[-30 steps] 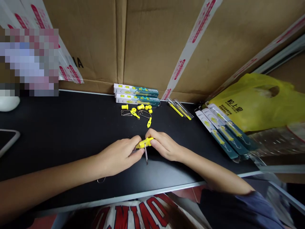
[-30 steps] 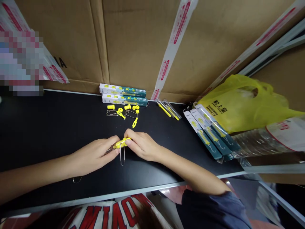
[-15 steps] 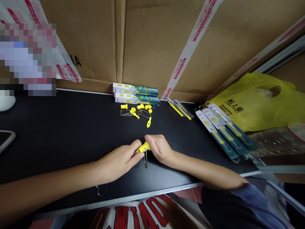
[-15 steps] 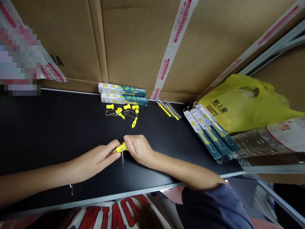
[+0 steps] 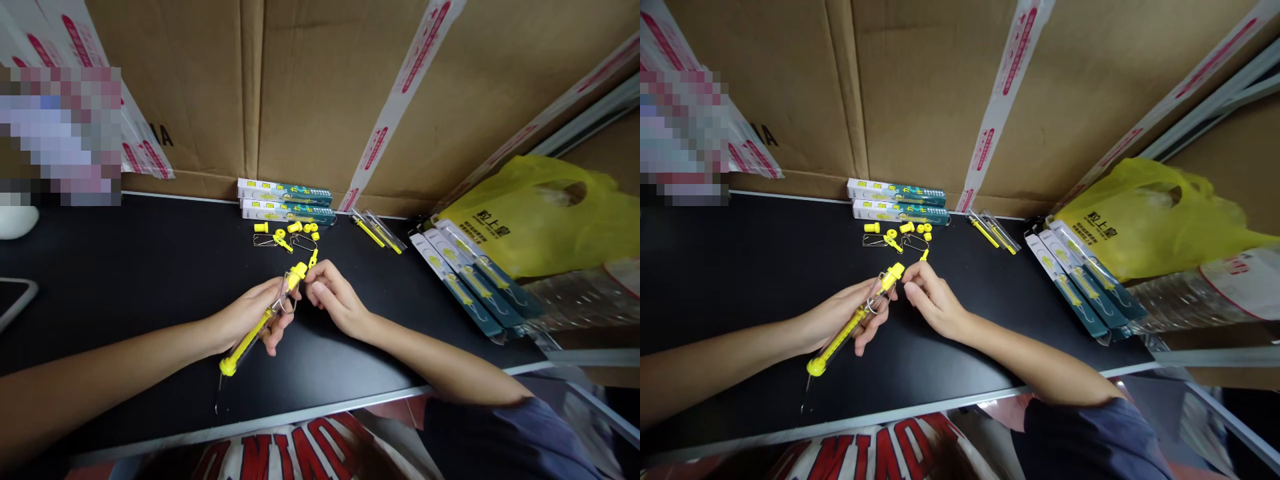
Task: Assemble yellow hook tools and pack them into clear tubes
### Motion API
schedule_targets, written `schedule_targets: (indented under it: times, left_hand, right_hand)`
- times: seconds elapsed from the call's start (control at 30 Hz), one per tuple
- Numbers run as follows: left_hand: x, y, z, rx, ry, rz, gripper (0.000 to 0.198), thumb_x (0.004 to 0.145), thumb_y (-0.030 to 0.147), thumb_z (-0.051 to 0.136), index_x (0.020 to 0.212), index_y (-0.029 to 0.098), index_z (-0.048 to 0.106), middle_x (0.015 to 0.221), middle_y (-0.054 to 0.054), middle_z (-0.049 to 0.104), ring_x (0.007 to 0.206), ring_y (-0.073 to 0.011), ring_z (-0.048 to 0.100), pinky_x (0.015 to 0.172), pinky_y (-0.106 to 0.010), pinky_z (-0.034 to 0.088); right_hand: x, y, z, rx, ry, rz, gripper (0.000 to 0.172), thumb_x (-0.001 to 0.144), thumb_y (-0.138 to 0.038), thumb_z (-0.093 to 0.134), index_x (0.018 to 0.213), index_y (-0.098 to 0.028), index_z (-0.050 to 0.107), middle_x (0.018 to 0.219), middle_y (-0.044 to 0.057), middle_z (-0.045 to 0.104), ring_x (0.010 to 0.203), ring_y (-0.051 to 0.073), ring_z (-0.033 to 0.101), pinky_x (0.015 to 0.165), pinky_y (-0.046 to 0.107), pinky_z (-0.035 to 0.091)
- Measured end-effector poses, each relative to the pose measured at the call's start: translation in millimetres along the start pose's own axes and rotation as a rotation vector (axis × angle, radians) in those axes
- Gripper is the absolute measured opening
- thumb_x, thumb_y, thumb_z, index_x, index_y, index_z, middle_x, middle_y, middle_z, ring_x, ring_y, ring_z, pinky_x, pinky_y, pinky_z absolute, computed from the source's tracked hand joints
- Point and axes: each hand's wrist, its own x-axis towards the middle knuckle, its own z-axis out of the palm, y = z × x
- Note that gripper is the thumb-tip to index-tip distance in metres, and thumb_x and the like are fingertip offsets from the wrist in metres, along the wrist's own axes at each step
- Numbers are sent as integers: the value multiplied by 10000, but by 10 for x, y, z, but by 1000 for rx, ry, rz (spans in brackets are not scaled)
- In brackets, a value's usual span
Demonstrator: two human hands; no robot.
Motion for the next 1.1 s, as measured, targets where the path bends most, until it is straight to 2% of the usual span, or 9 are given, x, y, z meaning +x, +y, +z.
schedule_targets:
  times: [0.1,0.23,0.43,0.5,0.63,0.77,0.87,0.97,1.1]
  left_hand:
    - [5,9,-12,-88,-5,-21,333,930,516,406,938,190,476,599,62,503,353,-56,440,337,-181,447]
    - [16,1,-25,-131,-36,-91,447,909,579,399,742,168,454,531,74,423,309,-28,316,295,-155,366]
    - [18,-42,1,-91,-72,-77,455,871,613,453,722,185,419,515,89,385,317,-24,260,275,-132,297]
    - [8,-39,6,-55,-96,-81,438,899,582,425,734,177,440,500,88,382,301,-22,243,263,-123,261]
    - [11,-28,-37,-90,-164,-134,392,950,509,357,923,159,530,514,92,379,291,-20,196,250,-114,213]
    - [40,-35,-115,-175,-210,-159,424,969,488,286,1026,164,553,521,94,350,296,-22,155,245,-108,219]
    - [54,-35,-152,-228,-232,-192,436,973,480,258,1004,169,563,514,91,338,299,-26,136,240,-106,214]
    - [57,-26,-166,-253,-245,-203,439,970,483,252,991,176,566,503,91,330,304,-33,119,238,-110,208]
    - [52,-17,-144,-244,-240,-177,429,963,473,246,946,179,558,497,88,343,298,-40,159,250,-124,223]
  right_hand:
    - [-22,36,30,-190,20,-159,149,916,-315,511,982,-214,425,714,-31,536,556,91,481,536,218,413]
    - [-31,70,71,-406,46,-387,185,874,-278,576,1021,-209,488,758,5,624,580,104,549,545,230,449]
    - [-25,30,93,-493,66,-516,77,910,-214,544,983,-210,567,751,25,683,632,127,624,592,246,472]
    - [-32,-17,83,-390,121,-448,25,921,-215,525,927,-211,549,740,22,679,622,127,622,573,243,464]
    - [-17,-96,61,-53,279,-53,169,930,-339,511,828,-213,464,565,-54,515,457,83,458,466,217,376]
    - [61,-84,65,400,252,187,268,877,-434,570,811,-223,419,483,-112,369,371,48,295,361,169,263]
    - [108,-51,77,574,243,281,269,847,-402,603,796,-230,403,435,-135,346,340,41,236,317,142,248]
    - [124,-33,76,632,202,386,248,848,-366,576,765,-225,389,433,-128,383,338,39,246,299,125,264]
    - [118,-20,62,584,142,475,194,850,-375,544,887,-236,413,570,-97,514,364,54,393,281,118,313]
